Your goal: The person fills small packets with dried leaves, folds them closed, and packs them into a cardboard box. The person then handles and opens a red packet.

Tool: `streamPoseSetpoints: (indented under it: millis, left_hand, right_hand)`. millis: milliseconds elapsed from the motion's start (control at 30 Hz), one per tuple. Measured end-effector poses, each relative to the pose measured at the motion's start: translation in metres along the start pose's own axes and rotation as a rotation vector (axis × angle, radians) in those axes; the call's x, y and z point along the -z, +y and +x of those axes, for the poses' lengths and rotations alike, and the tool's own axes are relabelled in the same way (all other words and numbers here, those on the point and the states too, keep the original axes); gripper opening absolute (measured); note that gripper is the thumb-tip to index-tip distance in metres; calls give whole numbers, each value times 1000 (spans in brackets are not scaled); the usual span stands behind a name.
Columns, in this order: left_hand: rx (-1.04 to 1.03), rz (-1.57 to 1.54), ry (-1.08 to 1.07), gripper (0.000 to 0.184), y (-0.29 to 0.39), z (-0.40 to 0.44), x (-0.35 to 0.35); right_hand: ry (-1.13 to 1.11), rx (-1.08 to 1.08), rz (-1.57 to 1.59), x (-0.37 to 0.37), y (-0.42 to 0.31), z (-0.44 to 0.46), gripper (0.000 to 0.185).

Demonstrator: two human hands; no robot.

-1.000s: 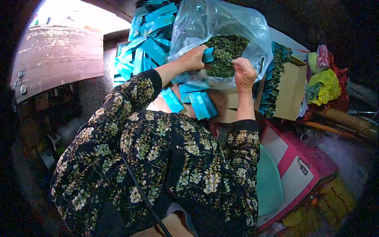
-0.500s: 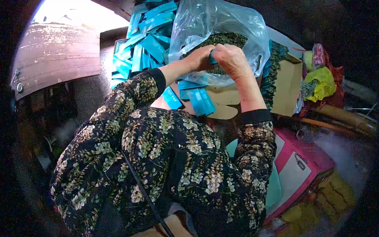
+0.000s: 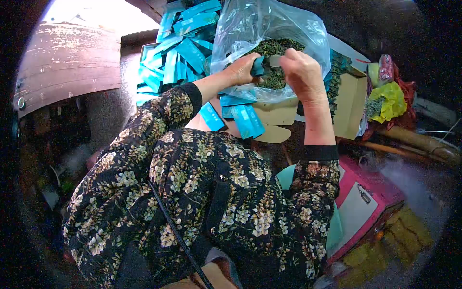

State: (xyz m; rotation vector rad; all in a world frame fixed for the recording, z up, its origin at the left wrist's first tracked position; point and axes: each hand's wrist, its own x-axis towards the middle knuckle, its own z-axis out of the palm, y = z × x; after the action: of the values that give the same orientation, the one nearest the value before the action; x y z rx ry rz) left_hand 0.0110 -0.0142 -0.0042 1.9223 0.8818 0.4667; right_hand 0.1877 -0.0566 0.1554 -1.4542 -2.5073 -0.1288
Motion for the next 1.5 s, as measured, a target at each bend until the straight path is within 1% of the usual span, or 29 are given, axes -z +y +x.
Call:
streamPoseSetpoints:
  millis: [33,133,167,233,300,367,400,467,500,533,600,633,667,733,800,900,933,1033,1133,1167,1200,1300,1333,1433,1500]
  left_hand:
    - [1,10,17,60,-1,-2,1]
    - [2,14,28,60,-3,-6,6]
    - [1,4,19,60,-4,-7,8]
    - [1,-2,6,60,-6,-10,10]
    - [51,1,-11,61,-10,-15,9]
    - [77,9,-26,61,-13,-19,9]
    - [84,39,-11,61,-13,-21,9]
    - [102,102,21,61,-15,-26,10]
    - [105,109,13,61,-20,-27,9]
    - [75,118,37,62,-24,-28,7]
    - [13,133,89,63,-30,-28,6]
    - [16,138,84,63,-32,-28,6]
    - [38,137,56,64,-32,-28,6]
    - [80,130,3,66,-32,-27,4]
    - [75,134,17,66,-32,-27,1]
    - [64,146,44,66,-33,-28,-1]
    - [54,155,47,66,-34,-27,0]
    - [31,169,41,65,-33,-28,-3]
    - [112,155,-27,62,-33,-26,-2]
    - [109,157,-25,62,-33,-25,-1]
    - [100,145,-18,62,-33,-24,-1]
    - [77,122,-2,61,-37,-22,-3]
    - [80,120,-3,60,-39,-20,-3]
    - [85,116,-2,59,-38,-17,-3]
    - [96,116,-44,60,-31,-14,2]
  right_hand:
    - [0,1,3,-2,1,-6,6]
    - [146,-329,120,-19,7,-28,6]
    - [147,-331,122,-35,12,-40,6]
    - [184,-623,355,-86,21,-67,8]
    - [-80,-969,594,-133,22,-85,10]
    - [-184,-1249,938,-160,10,-88,11]
    - [-182,-1251,946,-181,9,-95,11]
    - [-31,-1282,859,-234,7,-106,12]
    - [44,-1299,813,-238,3,-103,12]
    - [47,-1305,820,-240,3,-101,12]
    - [147,-1373,876,-239,2,-87,13]
    - [195,-1406,905,-235,0,-80,13]
    - [194,-1410,911,-237,1,-78,13]
    - [235,-1363,846,-243,9,-72,13]
    - [254,-1337,818,-239,10,-66,13]
    - [396,-1309,921,-233,8,-58,13]
    - [397,-1310,926,-232,9,-55,13]
    - [521,-1171,880,-224,12,-51,11]
    - [595,-1146,959,-224,16,-49,13]
    - [629,-1130,999,-224,18,-49,13]
    - [631,-1128,999,-222,20,-51,13]
    - [622,-1009,918,-210,24,-58,10]
    - [623,-1006,916,-202,23,-58,10]
    - [649,-924,861,-183,22,-58,15]
    - [662,-898,876,-179,22,-60,15]
